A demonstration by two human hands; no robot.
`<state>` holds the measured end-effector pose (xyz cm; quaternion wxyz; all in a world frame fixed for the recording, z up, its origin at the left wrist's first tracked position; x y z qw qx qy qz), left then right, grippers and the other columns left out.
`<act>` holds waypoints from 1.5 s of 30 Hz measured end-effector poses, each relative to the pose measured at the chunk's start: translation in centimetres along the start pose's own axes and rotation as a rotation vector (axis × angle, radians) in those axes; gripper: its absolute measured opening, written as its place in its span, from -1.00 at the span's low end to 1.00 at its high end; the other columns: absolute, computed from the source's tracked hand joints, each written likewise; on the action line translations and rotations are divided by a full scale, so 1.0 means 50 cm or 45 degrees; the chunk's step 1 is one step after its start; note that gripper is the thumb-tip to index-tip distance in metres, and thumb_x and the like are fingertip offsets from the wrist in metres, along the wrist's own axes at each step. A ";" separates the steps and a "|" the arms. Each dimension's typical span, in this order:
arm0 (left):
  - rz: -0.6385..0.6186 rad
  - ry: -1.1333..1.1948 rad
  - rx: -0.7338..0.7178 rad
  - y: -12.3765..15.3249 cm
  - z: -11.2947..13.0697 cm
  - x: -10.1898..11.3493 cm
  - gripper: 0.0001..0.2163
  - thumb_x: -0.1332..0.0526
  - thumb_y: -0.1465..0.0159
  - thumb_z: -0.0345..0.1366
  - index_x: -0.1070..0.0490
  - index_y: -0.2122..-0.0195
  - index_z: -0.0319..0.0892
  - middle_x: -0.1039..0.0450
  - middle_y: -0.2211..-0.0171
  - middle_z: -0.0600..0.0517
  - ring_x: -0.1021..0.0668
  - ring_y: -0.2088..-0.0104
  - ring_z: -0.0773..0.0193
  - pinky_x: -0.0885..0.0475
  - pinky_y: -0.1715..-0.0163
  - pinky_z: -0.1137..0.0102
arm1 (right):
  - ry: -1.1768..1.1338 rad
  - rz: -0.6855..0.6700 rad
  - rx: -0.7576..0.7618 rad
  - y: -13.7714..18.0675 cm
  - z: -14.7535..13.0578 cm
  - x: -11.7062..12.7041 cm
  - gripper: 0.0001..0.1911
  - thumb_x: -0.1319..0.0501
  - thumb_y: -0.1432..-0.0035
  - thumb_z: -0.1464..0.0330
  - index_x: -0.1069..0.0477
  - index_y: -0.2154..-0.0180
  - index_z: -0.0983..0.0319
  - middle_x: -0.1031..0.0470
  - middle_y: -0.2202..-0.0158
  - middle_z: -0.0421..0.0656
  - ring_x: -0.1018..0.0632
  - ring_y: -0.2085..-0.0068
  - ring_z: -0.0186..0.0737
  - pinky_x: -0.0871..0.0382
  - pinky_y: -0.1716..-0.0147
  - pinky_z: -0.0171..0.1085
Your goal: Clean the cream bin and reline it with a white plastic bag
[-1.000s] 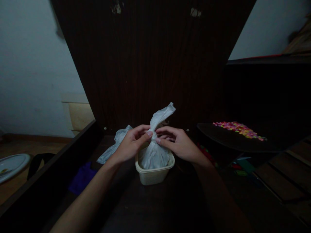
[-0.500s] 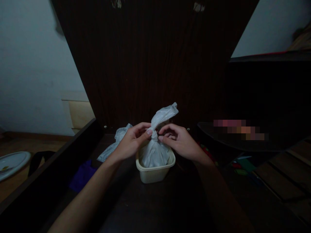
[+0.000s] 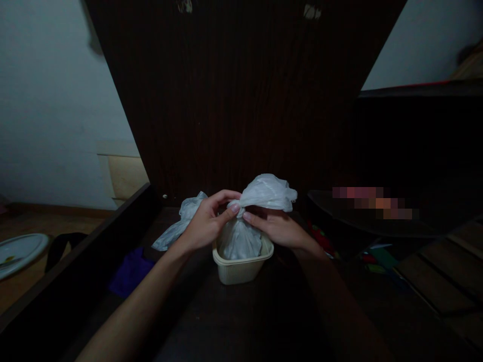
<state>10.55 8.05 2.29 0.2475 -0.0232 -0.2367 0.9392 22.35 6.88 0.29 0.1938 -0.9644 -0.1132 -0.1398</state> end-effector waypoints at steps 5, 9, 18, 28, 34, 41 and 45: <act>0.010 -0.072 -0.025 0.000 0.006 0.002 -0.77 -0.33 -0.28 -0.21 -0.51 0.10 -0.21 -0.58 0.20 -0.05 -0.57 0.16 0.18 -0.45 0.15 0.34 | -0.227 0.075 -0.157 0.007 0.019 0.007 -0.55 -0.40 -0.07 0.18 -0.52 -0.01 0.11 -0.57 -0.02 -0.06 -0.56 -0.06 0.00 -0.39 -0.14 0.03; 0.024 -0.139 -0.041 -0.001 0.009 0.004 -0.79 -0.33 -0.28 -0.25 -0.52 0.10 -0.20 -0.58 0.16 -0.06 -0.58 0.15 0.19 -0.45 0.15 0.34 | -0.420 0.097 -0.233 0.013 0.019 -0.001 -0.56 -0.43 0.00 0.22 -0.52 0.05 0.17 -0.59 0.03 -0.06 -0.60 0.04 -0.05 -0.48 0.00 -0.05; 0.194 -0.150 -0.061 0.000 0.016 0.022 -0.71 -0.44 -0.13 -0.31 -0.49 0.13 -0.20 -0.59 0.29 0.01 -0.59 0.26 0.25 -0.42 0.26 0.42 | -0.390 0.094 -0.223 0.006 0.003 -0.004 -0.59 -0.43 0.04 0.35 -0.50 0.09 0.21 -0.59 0.08 -0.08 -0.59 0.08 -0.11 -0.47 0.05 -0.13; 0.362 0.200 0.065 -0.008 -0.028 0.055 -0.65 -0.50 -0.02 -0.20 -0.42 0.27 -0.20 -0.51 0.47 0.12 -0.55 0.44 0.31 -0.43 0.41 0.45 | -0.173 0.132 -0.115 0.017 -0.049 0.027 -0.70 -0.37 -0.07 0.30 -0.53 0.12 0.21 -0.42 0.38 -0.25 -0.42 0.39 -0.35 -0.30 0.41 -0.35; 0.393 0.304 0.095 -0.007 -0.032 0.056 -0.58 -0.52 0.00 -0.16 -0.40 0.22 -0.19 -0.50 0.51 0.14 -0.58 0.45 0.29 -0.47 0.39 0.44 | -0.164 0.024 -0.223 0.011 -0.023 0.002 -0.75 -0.34 -0.11 0.25 -0.50 0.20 0.25 -0.47 0.37 -0.22 -0.47 0.37 -0.31 -0.33 0.38 -0.31; 0.336 0.306 0.144 -0.005 -0.042 0.044 -0.54 -0.51 -0.01 -0.14 -0.38 0.16 -0.18 -0.50 0.48 0.14 -0.57 0.44 0.30 -0.45 0.39 0.45 | -0.157 -0.004 -0.264 0.004 0.000 -0.018 -0.73 -0.41 -0.01 0.27 -0.49 0.25 0.24 -0.49 0.41 -0.22 -0.51 0.38 -0.29 -0.40 0.38 -0.29; 0.414 0.233 0.116 -0.002 -0.039 0.057 -0.60 -0.54 0.06 -0.21 -0.35 0.35 -0.18 -0.39 0.56 0.21 -0.47 0.51 0.39 -0.36 0.49 0.52 | -0.146 0.064 -0.213 0.001 -0.006 -0.007 -0.77 -0.40 0.04 0.32 -0.50 0.29 0.23 -0.48 0.41 -0.21 -0.49 0.41 -0.31 -0.40 0.40 -0.29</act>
Point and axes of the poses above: each hand's wrist, its own y-axis away from the middle knuckle, its own x-axis out of the back of the hand, z = x × y, the point moved 10 cm from there along -y, towards the middle knuckle
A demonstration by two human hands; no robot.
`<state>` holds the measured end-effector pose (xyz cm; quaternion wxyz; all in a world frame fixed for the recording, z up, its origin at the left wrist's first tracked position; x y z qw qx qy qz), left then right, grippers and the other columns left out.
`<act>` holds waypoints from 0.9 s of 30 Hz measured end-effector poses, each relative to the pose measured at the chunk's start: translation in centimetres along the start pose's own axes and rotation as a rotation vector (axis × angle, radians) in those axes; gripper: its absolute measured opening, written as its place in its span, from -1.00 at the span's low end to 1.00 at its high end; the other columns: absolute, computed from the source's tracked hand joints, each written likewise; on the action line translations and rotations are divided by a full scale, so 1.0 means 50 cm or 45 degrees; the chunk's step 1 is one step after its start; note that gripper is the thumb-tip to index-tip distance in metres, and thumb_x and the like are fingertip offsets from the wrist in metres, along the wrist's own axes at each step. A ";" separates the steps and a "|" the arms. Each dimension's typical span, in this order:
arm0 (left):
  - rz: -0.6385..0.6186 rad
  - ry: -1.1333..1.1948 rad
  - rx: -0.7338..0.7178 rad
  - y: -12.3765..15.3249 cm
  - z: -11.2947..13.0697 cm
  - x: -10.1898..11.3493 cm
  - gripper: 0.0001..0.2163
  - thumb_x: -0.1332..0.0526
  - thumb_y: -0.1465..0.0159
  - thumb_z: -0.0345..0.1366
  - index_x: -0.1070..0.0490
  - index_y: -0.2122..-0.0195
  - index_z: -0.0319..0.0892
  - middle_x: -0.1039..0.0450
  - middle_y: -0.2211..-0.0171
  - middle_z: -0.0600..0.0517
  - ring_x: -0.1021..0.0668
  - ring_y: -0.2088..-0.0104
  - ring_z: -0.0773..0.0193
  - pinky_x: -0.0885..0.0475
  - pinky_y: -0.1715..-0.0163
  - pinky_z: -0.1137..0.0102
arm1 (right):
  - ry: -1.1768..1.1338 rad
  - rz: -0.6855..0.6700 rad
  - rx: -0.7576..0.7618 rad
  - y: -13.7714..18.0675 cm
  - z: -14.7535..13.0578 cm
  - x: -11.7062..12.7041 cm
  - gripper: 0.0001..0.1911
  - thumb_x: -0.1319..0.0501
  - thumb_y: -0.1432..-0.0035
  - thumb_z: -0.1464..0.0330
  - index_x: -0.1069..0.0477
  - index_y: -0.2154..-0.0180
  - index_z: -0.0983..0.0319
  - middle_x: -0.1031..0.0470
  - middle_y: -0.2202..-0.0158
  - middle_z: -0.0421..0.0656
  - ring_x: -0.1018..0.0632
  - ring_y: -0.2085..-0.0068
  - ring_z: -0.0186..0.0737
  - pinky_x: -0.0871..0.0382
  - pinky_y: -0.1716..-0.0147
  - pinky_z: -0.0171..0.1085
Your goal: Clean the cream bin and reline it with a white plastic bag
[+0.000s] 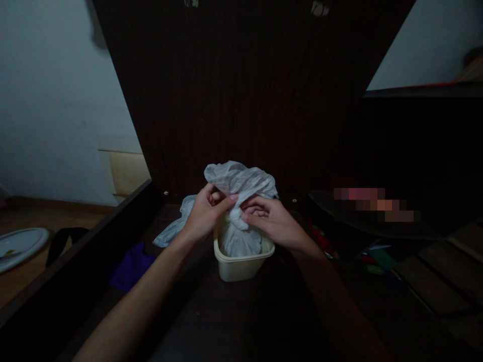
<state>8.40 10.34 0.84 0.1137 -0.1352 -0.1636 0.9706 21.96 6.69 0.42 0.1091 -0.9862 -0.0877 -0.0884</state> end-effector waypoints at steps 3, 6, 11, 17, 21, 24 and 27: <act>0.048 -0.019 -0.005 -0.003 0.001 0.009 -0.62 -0.54 0.05 -0.19 -0.38 0.37 -0.19 -0.42 0.55 0.17 -0.47 0.52 0.38 -0.36 0.49 0.49 | 0.010 0.042 0.051 0.004 -0.014 0.008 -0.78 -0.35 0.01 0.34 -0.52 0.25 0.23 -0.47 0.41 -0.22 -0.47 0.41 -0.31 -0.36 0.41 -0.29; -0.002 -0.104 0.003 -0.007 0.001 0.005 -0.68 -0.50 -0.02 -0.14 -0.44 0.43 -0.22 -0.47 0.55 0.09 -0.50 0.50 0.31 -0.41 0.44 0.43 | 0.014 0.094 0.116 0.009 -0.030 0.015 -0.81 -0.32 -0.01 0.34 -0.52 0.26 0.22 -0.45 0.43 -0.22 -0.45 0.40 -0.30 -0.32 0.41 -0.29; -0.039 -0.252 -0.019 -0.009 0.004 0.006 -0.71 -0.47 -0.08 -0.16 -0.45 0.56 -0.23 -0.45 0.62 0.07 -0.48 0.55 0.31 -0.40 0.46 0.42 | 0.007 0.060 0.108 0.006 -0.027 0.007 -0.80 -0.31 -0.01 0.34 -0.49 0.26 0.23 -0.42 0.43 -0.24 -0.42 0.42 -0.32 -0.30 0.43 -0.31; -0.081 -0.218 -0.026 -0.001 0.007 -0.001 -0.77 -0.44 -0.13 -0.18 -0.50 0.46 -0.23 -0.53 0.53 0.03 -0.53 0.51 0.28 -0.43 0.45 0.41 | 0.176 0.035 0.066 0.002 -0.006 0.006 -0.73 -0.35 -0.03 0.23 -0.41 0.26 0.22 -0.30 0.48 -0.32 -0.31 0.51 -0.38 -0.15 0.53 -0.35; -0.100 -0.203 -0.023 0.003 0.012 -0.007 -0.77 -0.43 -0.14 -0.18 -0.50 0.45 -0.23 -0.54 0.50 0.02 -0.54 0.48 0.27 -0.43 0.43 0.41 | 0.340 0.066 0.096 0.004 -0.010 0.009 -0.72 -0.36 -0.04 0.19 -0.45 0.29 0.24 -0.16 0.54 -0.36 -0.20 0.53 -0.40 -0.05 0.56 -0.35; -0.102 -0.225 -0.023 0.006 0.018 -0.009 -0.76 -0.43 -0.14 -0.16 -0.49 0.48 -0.23 -0.51 0.54 0.04 -0.52 0.51 0.28 -0.41 0.46 0.41 | 0.380 0.046 0.088 0.005 -0.008 0.004 -0.72 -0.36 -0.02 0.18 -0.43 0.34 0.24 -0.16 0.57 -0.36 -0.19 0.54 -0.41 -0.04 0.57 -0.35; -0.122 -0.231 -0.050 0.009 0.028 -0.016 -0.74 -0.42 -0.15 -0.16 -0.47 0.50 -0.22 -0.47 0.57 0.05 -0.49 0.53 0.30 -0.39 0.47 0.42 | 0.369 0.032 0.062 0.005 -0.001 -0.002 -0.68 -0.38 0.01 0.14 -0.38 0.41 0.23 -0.18 0.57 -0.35 -0.21 0.54 -0.41 -0.05 0.57 -0.36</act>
Point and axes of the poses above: each hand's wrist, its own y-axis away from the middle knuckle, its own x-axis out of the back of the hand, z = x × y, the point moved 10 cm from there along -y, towards the middle knuckle
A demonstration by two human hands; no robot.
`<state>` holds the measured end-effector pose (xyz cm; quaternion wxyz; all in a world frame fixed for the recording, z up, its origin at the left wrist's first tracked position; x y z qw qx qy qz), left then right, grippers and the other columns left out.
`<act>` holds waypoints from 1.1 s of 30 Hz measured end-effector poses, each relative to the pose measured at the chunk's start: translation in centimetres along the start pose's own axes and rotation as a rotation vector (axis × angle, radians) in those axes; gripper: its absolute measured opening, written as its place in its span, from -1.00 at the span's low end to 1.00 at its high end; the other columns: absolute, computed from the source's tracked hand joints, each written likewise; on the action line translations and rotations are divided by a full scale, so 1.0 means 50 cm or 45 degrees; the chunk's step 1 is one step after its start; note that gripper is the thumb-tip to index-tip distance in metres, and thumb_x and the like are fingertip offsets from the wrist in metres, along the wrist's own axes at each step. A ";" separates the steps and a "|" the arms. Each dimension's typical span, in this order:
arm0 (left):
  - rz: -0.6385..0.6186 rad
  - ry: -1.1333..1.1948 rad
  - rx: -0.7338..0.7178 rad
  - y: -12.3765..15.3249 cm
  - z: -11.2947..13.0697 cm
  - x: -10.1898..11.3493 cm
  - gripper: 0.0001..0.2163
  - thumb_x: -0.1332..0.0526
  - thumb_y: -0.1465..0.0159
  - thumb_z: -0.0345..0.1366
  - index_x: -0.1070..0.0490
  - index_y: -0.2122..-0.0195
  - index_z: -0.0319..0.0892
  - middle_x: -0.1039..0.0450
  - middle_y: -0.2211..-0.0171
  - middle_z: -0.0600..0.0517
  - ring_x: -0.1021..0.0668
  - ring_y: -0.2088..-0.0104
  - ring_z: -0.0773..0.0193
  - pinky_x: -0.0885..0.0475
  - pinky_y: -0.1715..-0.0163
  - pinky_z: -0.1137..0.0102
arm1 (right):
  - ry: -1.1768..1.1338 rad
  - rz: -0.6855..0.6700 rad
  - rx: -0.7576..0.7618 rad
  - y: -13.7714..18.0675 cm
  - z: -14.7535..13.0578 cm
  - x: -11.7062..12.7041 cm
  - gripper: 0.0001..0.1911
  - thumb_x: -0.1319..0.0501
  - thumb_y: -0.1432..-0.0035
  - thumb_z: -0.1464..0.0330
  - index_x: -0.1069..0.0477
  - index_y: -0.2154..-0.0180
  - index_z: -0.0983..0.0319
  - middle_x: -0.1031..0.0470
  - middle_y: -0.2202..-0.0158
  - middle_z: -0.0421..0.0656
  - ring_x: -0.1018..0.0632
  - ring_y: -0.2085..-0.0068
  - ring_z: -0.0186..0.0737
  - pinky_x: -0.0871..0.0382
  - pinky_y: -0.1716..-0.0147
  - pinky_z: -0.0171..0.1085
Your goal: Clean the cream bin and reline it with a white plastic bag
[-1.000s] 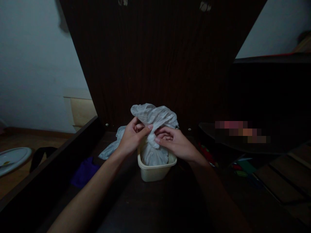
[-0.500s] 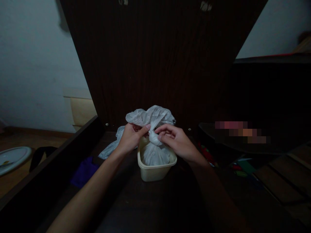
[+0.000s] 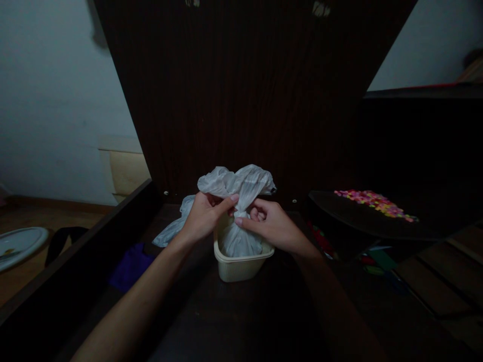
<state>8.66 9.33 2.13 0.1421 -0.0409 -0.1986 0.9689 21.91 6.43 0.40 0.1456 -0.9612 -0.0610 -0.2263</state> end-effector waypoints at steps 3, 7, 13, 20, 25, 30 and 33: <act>-0.022 0.002 -0.014 0.002 0.007 -0.006 -0.74 -0.41 -0.15 -0.17 -0.46 0.51 -0.22 -0.47 0.57 0.06 -0.48 0.53 0.32 -0.38 0.48 0.43 | -0.007 -0.017 -0.016 0.000 0.005 -0.009 -0.66 -0.39 0.02 0.12 -0.40 0.39 0.24 -0.19 0.57 -0.35 -0.21 0.54 -0.42 -0.04 0.58 -0.36; -0.031 0.009 -0.014 0.002 0.010 -0.009 -0.74 -0.42 -0.13 -0.16 -0.45 0.50 -0.22 -0.46 0.56 0.07 -0.47 0.52 0.33 -0.37 0.47 0.44 | 0.031 -0.029 -0.045 0.001 0.013 -0.014 -0.64 -0.40 0.04 0.11 -0.37 0.45 0.24 -0.23 0.58 -0.33 -0.25 0.55 -0.40 -0.05 0.59 -0.35; -0.027 0.007 -0.016 0.002 0.010 -0.009 -0.72 -0.43 -0.12 -0.12 -0.43 0.47 -0.21 -0.46 0.52 0.07 -0.48 0.50 0.31 -0.39 0.43 0.42 | 0.055 -0.060 -0.016 0.000 0.009 -0.018 -0.69 -0.35 -0.01 0.15 -0.36 0.47 0.24 -0.27 0.57 -0.30 -0.26 0.54 -0.39 -0.07 0.58 -0.34; -0.011 0.027 -0.010 -0.002 0.003 -0.008 -0.70 -0.45 -0.11 -0.12 -0.42 0.44 -0.21 -0.45 0.51 0.08 -0.47 0.49 0.33 -0.39 0.45 0.44 | 0.107 -0.100 0.085 0.005 -0.017 -0.021 -0.79 -0.27 -0.11 0.24 -0.41 0.43 0.25 -0.30 0.54 -0.26 -0.28 0.49 -0.34 -0.11 0.52 -0.32; 0.134 0.128 0.003 -0.009 -0.013 0.019 -0.55 -0.51 -0.02 -0.14 -0.41 0.17 -0.20 -0.49 0.36 0.07 -0.53 0.43 0.30 -0.47 0.43 0.43 | 0.080 -0.117 0.059 0.008 -0.012 -0.019 -0.82 -0.29 -0.08 0.27 -0.39 0.44 0.23 -0.29 0.54 -0.24 -0.27 0.49 -0.31 -0.10 0.52 -0.28; 0.271 0.095 0.041 -0.004 -0.027 0.059 -0.39 -0.50 -0.02 -0.17 -0.31 -0.05 -0.16 -0.50 0.37 0.12 -0.52 0.47 0.35 -0.44 0.46 0.47 | 0.124 -0.148 0.019 0.010 0.006 -0.022 -0.78 -0.32 -0.04 0.25 -0.35 0.48 0.21 -0.29 0.54 -0.26 -0.28 0.49 -0.32 -0.13 0.51 -0.29; 0.274 0.076 0.014 0.002 -0.026 0.076 -0.38 -0.49 -0.04 -0.18 -0.28 -0.08 -0.13 -0.55 0.21 0.03 -0.62 0.28 0.25 -0.51 0.30 0.40 | 0.139 -0.169 0.020 0.010 0.009 -0.029 -0.76 -0.32 -0.05 0.27 -0.32 0.52 0.20 -0.28 0.55 -0.26 -0.28 0.50 -0.32 -0.12 0.51 -0.29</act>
Point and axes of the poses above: each hand's wrist, its own y-axis away from the middle knuckle, its own x-axis out of the back of the hand, z = x × y, the point moved 10 cm from there along -y, towards the middle knuckle
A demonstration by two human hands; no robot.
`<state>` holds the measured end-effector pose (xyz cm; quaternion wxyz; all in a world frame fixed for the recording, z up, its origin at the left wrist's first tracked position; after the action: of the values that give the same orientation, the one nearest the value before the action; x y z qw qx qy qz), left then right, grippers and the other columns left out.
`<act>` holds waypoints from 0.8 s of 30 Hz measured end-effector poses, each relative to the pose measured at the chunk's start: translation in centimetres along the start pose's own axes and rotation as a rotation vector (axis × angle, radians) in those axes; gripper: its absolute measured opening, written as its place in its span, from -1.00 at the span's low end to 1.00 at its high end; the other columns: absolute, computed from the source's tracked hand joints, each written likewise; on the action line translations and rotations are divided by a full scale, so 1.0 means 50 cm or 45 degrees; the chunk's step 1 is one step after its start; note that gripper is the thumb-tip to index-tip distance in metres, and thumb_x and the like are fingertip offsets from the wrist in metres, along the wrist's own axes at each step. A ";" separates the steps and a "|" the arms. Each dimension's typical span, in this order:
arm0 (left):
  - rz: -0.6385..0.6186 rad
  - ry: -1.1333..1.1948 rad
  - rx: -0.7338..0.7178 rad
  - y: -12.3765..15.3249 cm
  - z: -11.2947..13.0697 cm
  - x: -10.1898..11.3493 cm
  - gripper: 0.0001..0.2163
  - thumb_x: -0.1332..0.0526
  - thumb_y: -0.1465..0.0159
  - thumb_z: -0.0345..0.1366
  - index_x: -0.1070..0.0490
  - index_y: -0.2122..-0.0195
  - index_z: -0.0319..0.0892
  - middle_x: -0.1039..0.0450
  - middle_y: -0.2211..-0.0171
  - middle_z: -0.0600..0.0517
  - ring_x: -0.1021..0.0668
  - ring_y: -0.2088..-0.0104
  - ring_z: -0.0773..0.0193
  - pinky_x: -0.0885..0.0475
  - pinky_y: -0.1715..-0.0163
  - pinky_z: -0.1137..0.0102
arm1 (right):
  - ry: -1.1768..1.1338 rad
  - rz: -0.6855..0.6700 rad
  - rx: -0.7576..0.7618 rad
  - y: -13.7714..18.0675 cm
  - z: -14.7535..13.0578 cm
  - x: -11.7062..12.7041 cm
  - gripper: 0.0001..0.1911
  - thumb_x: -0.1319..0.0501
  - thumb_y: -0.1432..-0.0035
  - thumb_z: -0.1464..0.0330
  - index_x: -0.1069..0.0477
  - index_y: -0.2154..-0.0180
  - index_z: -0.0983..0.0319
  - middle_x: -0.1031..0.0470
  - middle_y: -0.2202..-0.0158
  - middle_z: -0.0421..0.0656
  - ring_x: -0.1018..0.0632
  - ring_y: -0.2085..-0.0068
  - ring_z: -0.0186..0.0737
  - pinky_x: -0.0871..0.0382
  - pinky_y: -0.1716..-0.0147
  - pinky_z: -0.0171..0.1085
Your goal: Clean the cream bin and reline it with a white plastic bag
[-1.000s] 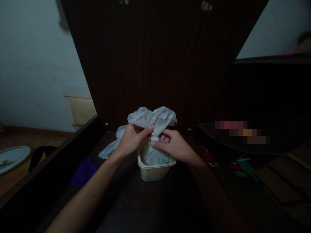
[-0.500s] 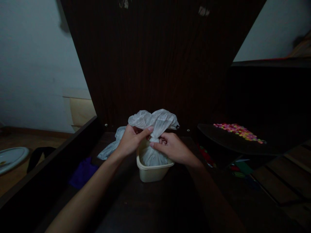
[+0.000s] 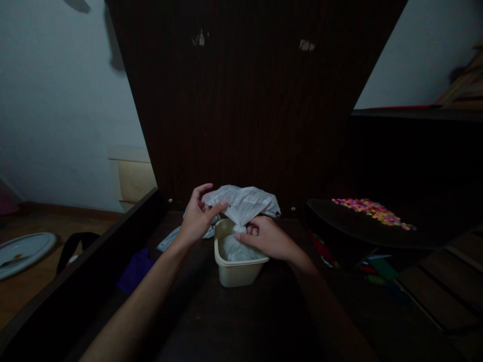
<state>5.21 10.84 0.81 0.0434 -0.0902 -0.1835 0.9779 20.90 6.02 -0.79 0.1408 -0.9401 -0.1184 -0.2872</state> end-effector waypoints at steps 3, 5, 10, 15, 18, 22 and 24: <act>0.043 -0.002 -0.107 0.002 0.010 0.024 -0.43 -0.47 -0.03 -0.20 -0.28 -0.03 -0.11 -0.46 -0.11 -0.13 -0.53 -0.12 0.10 -0.47 -0.05 0.22 | 0.029 0.036 0.015 -0.004 0.002 0.002 -0.76 -0.33 -0.05 0.28 -0.32 0.52 0.20 -0.29 0.55 -0.26 -0.27 0.50 -0.33 -0.11 0.53 -0.30; 0.131 -0.055 -0.135 0.007 0.009 0.048 -0.46 -0.45 -0.03 -0.18 -0.29 0.00 -0.11 -0.39 -0.18 -0.16 -0.48 -0.19 0.05 -0.42 -0.14 0.13 | 0.054 0.059 0.018 -0.008 0.006 0.004 -0.75 -0.33 -0.06 0.27 -0.33 0.51 0.22 -0.29 0.55 -0.27 -0.26 0.51 -0.35 -0.11 0.54 -0.31; 0.184 -0.238 -0.119 0.050 -0.002 0.069 -0.57 -0.37 -0.13 -0.10 -0.33 0.03 -0.12 -0.42 -0.11 -0.14 -0.52 -0.10 0.00 -0.48 -0.05 0.08 | 0.053 0.106 0.059 -0.014 0.013 0.018 -0.74 -0.27 -0.14 0.19 -0.38 0.43 0.26 -0.29 0.53 -0.27 -0.29 0.49 -0.34 -0.11 0.53 -0.33; -0.198 -0.527 -0.255 0.113 0.008 0.003 -0.74 -0.29 -0.26 -0.14 -0.44 0.09 -0.13 -0.46 -0.06 -0.12 -0.50 -0.12 0.02 -0.40 -0.16 0.05 | 0.011 0.165 0.125 -0.016 0.008 0.035 -0.72 -0.19 -0.20 0.16 -0.40 0.38 0.25 -0.39 0.47 -0.21 -0.36 0.44 -0.30 -0.20 0.46 -0.33; -0.396 -0.736 -0.337 0.143 0.008 -0.035 -0.76 -0.30 -0.26 -0.16 -0.47 0.09 -0.12 -0.46 -0.11 -0.13 -0.45 -0.18 -0.03 -0.30 -0.23 -0.03 | 0.007 0.187 0.091 -0.017 0.007 0.043 -0.67 -0.16 -0.22 0.12 -0.33 0.44 0.23 -0.36 0.53 -0.23 -0.36 0.50 -0.31 -0.18 0.51 -0.34; -0.472 -0.878 -0.365 0.157 0.001 -0.052 -0.66 -0.36 -0.20 -0.14 -0.45 0.04 -0.13 -0.38 -0.20 -0.18 -0.38 -0.24 -0.10 -0.26 -0.26 -0.09 | 0.024 0.260 0.031 -0.018 0.001 0.059 -0.70 -0.15 -0.24 0.17 -0.31 0.47 0.21 -0.38 0.57 -0.25 -0.39 0.52 -0.32 -0.19 0.52 -0.34; -0.492 -0.901 -0.358 0.158 -0.005 -0.054 -0.60 -0.38 -0.18 -0.12 -0.43 0.00 -0.13 -0.32 -0.25 -0.21 -0.35 -0.28 -0.13 -0.24 -0.27 -0.11 | 0.045 0.286 0.009 -0.019 -0.004 0.066 -0.70 -0.15 -0.25 0.21 -0.31 0.48 0.21 -0.39 0.59 -0.25 -0.40 0.52 -0.32 -0.20 0.51 -0.35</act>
<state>7.48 3.27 -1.86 0.1474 0.2821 -0.3321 0.8879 23.16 7.30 1.47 0.1775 -0.9417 -0.0108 -0.2857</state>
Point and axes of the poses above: each hand's wrist, its own y-axis away from the middle knuckle, its own x-axis out of the back of the hand, z = x × y, the point moved 10 cm from there along -y, towards the middle knuckle
